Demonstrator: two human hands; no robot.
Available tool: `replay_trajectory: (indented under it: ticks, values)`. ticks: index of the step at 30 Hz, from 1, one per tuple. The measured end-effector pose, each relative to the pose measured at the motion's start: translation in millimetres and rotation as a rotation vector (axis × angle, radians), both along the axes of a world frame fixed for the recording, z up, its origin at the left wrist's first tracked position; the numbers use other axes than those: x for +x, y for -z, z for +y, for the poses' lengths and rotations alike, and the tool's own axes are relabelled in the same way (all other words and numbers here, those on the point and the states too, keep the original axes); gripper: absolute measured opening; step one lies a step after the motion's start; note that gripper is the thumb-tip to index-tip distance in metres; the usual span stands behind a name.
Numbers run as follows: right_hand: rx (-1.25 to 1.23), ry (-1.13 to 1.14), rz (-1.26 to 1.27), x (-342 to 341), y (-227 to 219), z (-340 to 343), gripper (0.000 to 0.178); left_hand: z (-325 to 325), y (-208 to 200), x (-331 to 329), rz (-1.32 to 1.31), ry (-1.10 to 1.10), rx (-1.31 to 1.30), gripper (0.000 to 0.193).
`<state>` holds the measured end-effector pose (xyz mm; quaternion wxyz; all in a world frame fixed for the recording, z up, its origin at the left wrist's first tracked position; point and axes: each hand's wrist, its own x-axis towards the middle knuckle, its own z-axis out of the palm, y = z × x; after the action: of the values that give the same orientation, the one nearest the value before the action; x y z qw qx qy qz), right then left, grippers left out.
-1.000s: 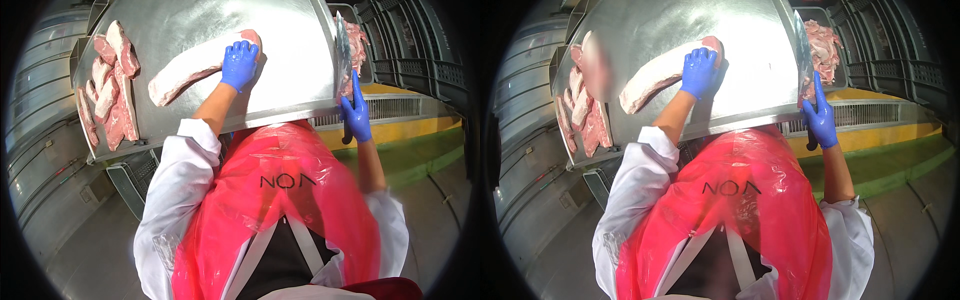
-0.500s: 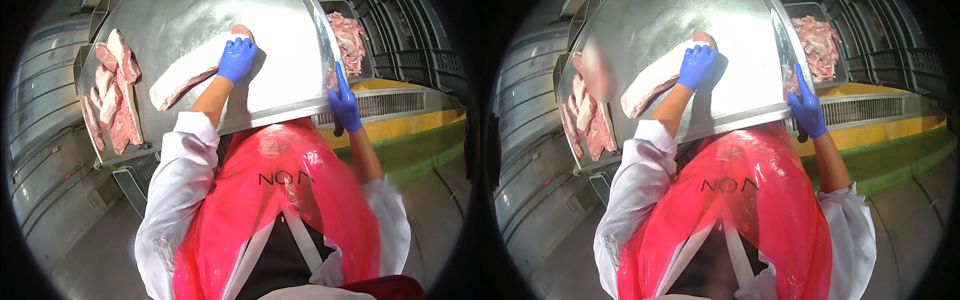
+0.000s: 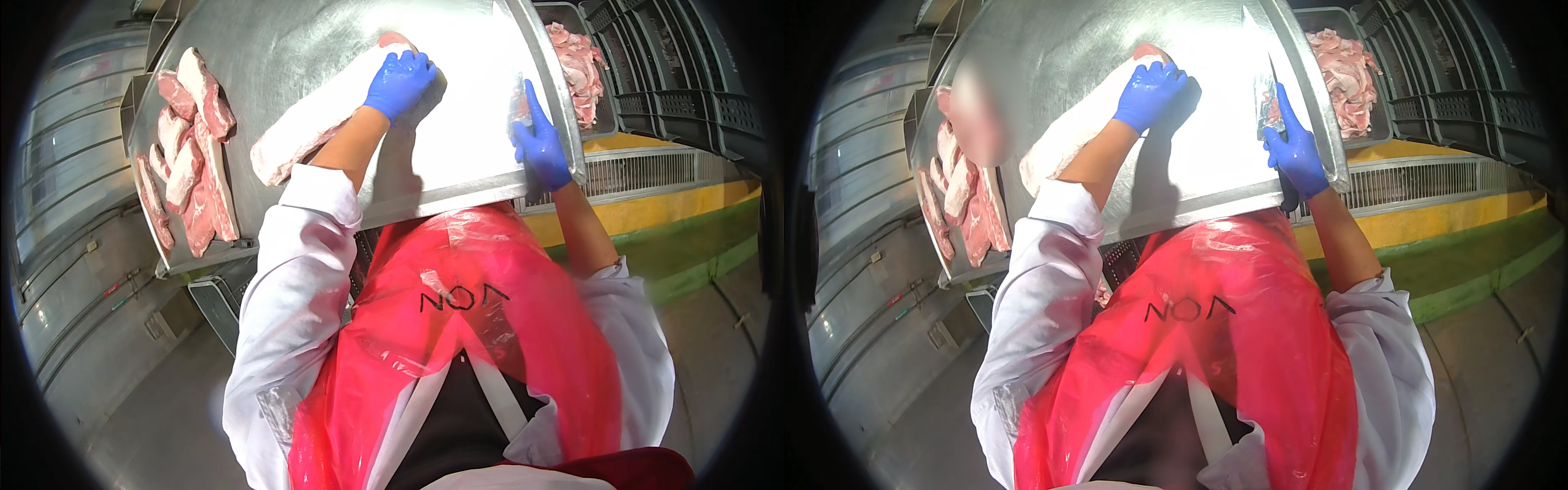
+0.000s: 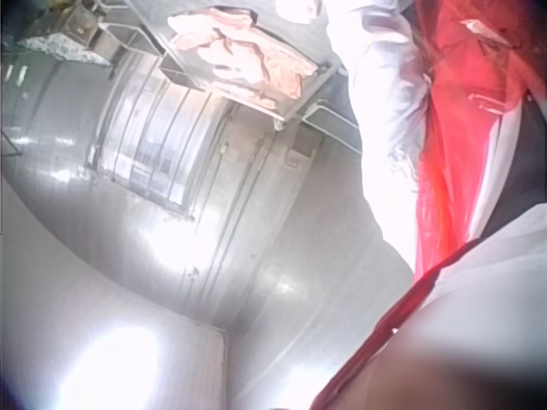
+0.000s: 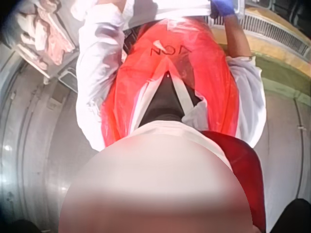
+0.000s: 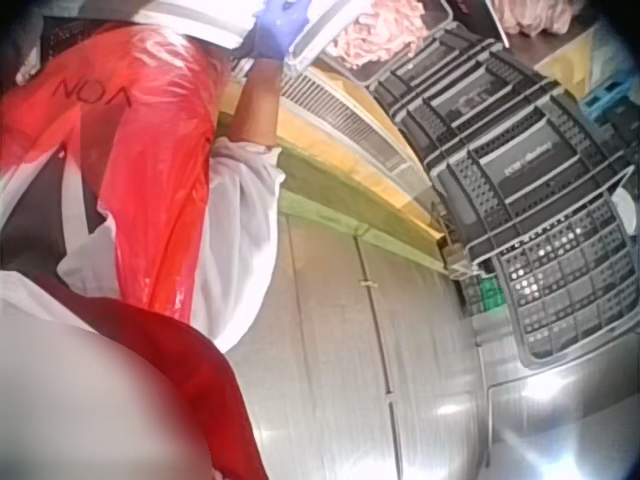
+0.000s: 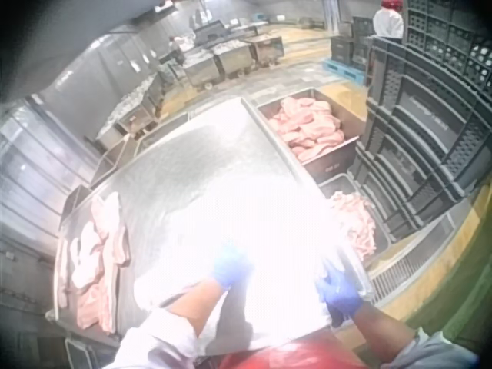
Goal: The person trims fat and connective tissue from large cuts of raw meat using a knife on a stainless steel table. They place the trimmed pieces into a plastic basket and occasionally rinse their hands under a water tap.
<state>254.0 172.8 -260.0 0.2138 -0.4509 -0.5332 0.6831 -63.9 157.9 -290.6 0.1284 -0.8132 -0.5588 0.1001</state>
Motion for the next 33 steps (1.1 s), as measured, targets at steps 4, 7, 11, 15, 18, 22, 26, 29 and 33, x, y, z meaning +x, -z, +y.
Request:
replay_trajectory:
  ticks: [4, 7, 11, 15, 18, 22, 26, 29, 33]
  values:
    - [0.02, 0.029, -0.061, -19, 4, -2, 0.079, 13, 15, -9, 0.174, -0.03, -0.058, 0.012]
    - [0.031, 0.068, -0.049, -35, 16, -3, 0.08, 34, 2, -22, 0.164, -0.112, -0.069, 0.011]
    - [0.056, 0.1, -0.081, -76, 35, -1, 0.084, 38, -30, -50, -0.253, -0.156, -0.089, 0.014]
    - [0.17, 0.153, -0.092, -120, 46, 13, 0.082, 27, -43, -41, -0.329, -0.159, 0.011, 0.014]
    - [0.195, 0.225, -0.18, -132, 44, 18, 0.082, 35, -3, -37, -0.106, -0.211, -0.036, 0.013]
    - [0.06, 0.328, 0.081, -119, 79, 19, 0.082, 47, 3, -32, -0.092, -0.259, -0.084, 0.012]
    - [0.038, 0.273, -0.002, -124, 71, 21, 0.084, 44, 4, -54, -0.593, -0.367, -0.027, 0.015]
    - [0.127, 0.112, -0.029, -136, 60, 23, 0.086, 31, -2, -67, -0.766, -0.511, -0.024, 0.017]
    - [0.23, -0.146, -0.087, -172, 48, 46, 0.079, 25, -20, -65, -0.838, -0.63, -0.03, 0.02]
